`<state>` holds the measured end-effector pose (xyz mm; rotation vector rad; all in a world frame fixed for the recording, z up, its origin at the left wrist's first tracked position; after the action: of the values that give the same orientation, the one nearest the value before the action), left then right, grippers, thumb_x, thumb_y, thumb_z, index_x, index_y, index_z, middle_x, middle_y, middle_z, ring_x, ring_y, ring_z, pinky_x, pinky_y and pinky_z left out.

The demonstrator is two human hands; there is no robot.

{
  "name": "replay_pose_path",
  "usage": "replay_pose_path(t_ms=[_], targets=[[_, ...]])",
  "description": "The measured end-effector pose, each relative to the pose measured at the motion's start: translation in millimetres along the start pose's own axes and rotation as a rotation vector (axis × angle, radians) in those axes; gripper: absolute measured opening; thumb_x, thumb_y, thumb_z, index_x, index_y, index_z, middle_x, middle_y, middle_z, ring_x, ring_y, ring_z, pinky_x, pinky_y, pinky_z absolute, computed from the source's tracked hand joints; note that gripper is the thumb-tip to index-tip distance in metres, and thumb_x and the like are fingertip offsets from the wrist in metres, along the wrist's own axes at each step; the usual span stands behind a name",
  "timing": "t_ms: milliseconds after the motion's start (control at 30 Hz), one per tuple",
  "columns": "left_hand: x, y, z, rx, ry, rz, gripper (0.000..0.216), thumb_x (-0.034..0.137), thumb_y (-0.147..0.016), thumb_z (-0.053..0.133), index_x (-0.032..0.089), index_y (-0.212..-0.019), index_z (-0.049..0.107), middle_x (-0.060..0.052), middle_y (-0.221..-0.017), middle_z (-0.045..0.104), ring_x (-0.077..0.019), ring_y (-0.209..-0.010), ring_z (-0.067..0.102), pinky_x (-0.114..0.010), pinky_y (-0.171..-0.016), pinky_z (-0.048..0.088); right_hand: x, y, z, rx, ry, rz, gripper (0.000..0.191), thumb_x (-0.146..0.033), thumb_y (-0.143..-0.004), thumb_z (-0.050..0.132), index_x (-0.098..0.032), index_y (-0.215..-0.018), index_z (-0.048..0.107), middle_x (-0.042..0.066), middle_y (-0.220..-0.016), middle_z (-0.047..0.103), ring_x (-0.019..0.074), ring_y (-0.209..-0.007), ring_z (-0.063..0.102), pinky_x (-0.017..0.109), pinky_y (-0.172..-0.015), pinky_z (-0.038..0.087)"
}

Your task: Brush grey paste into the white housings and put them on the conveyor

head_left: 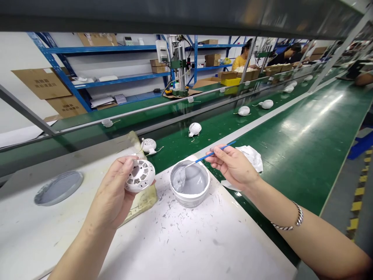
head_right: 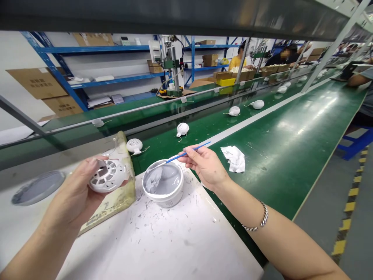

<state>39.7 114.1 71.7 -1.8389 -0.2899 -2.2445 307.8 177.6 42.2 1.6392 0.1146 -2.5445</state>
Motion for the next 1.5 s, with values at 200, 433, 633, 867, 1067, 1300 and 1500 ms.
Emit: replay_pose_path(t_ms=[200,433,633,867,1067,1300,1500], targets=[[-2,4,2,0.036,0.052,-0.080,0.019,0.041,-0.080,0.064,0.023,-0.084,0.070,-0.002,-0.087,0.064,-0.0187,-0.075,0.063,-0.032,-0.062,0.062,10,-3,-4,0.083,-0.177,0.167,0.025,-0.033,-0.074,0.078,-0.018,-0.070,0.059,-0.002,-0.063,0.068,0.0098,-0.065,0.070,0.014,-0.053,0.051],[-8,13,6,0.028,0.082,-0.193,0.020,0.039,-0.079,0.063,0.022,-0.086,0.070,-0.004,-0.091,0.062,-0.0206,-0.077,0.062,-0.041,-0.064,0.062,4,6,7,0.013,-0.246,0.083,0.018,-0.028,-0.076,0.077,-0.019,-0.075,0.062,-0.003,-0.075,0.072,0.0083,-0.072,0.071,0.016,-0.067,0.058],[-9,31,25,-0.144,0.068,-0.261,0.022,0.040,-0.080,0.065,0.024,-0.094,0.066,-0.003,-0.096,0.060,-0.0200,-0.083,0.060,-0.041,-0.074,0.059,-18,31,34,-0.133,-0.189,-0.192,0.011,-0.029,-0.083,0.072,-0.022,-0.078,0.065,-0.004,-0.082,0.074,0.0084,-0.073,0.072,0.018,-0.072,0.060],[-10,40,34,-0.227,0.059,-0.246,0.024,0.041,-0.084,0.060,0.023,-0.099,0.062,-0.004,-0.098,0.061,-0.0198,-0.085,0.058,-0.034,-0.072,0.055,-23,48,47,-0.213,0.020,-0.433,0.002,-0.023,-0.087,0.068,-0.023,-0.087,0.070,-0.002,-0.088,0.073,0.0128,-0.079,0.072,0.024,-0.077,0.062],[-7,43,34,-0.245,0.037,-0.243,0.022,0.041,-0.083,0.061,0.025,-0.097,0.063,0.001,-0.095,0.061,-0.0136,-0.082,0.056,-0.023,-0.070,0.050,-28,53,50,-0.235,0.077,-0.543,0.009,-0.017,-0.088,0.065,-0.024,-0.089,0.071,-0.001,-0.088,0.071,0.0146,-0.082,0.072,0.028,-0.078,0.063],[-10,42,34,-0.298,0.024,-0.241,0.030,0.025,-0.075,0.068,0.029,-0.102,0.059,0.003,-0.095,0.063,-0.0119,-0.078,0.056,-0.019,-0.064,0.046,-32,58,52,-0.251,0.137,-0.582,0.012,-0.015,-0.088,0.064,-0.024,-0.090,0.071,0.000,-0.088,0.072,0.0156,-0.083,0.072,0.028,-0.078,0.063],[-9,43,34,-0.376,0.074,-0.254,0.030,0.023,-0.075,0.067,0.029,-0.103,0.059,0.000,-0.092,0.062,-0.0138,-0.076,0.056,-0.022,-0.063,0.045,-42,56,42,-0.240,0.174,-0.623,0.009,-0.020,-0.089,0.064,-0.026,-0.090,0.070,-0.002,-0.087,0.072,0.0131,-0.080,0.071,0.026,-0.074,0.062]])
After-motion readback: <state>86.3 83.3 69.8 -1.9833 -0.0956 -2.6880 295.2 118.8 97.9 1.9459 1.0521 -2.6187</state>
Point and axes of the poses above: each hand's wrist, its own y-axis away from the middle knuckle, its own z-axis out of the palm, x = y × z, the point moved 6 cm from there along -y, towards the middle knuckle
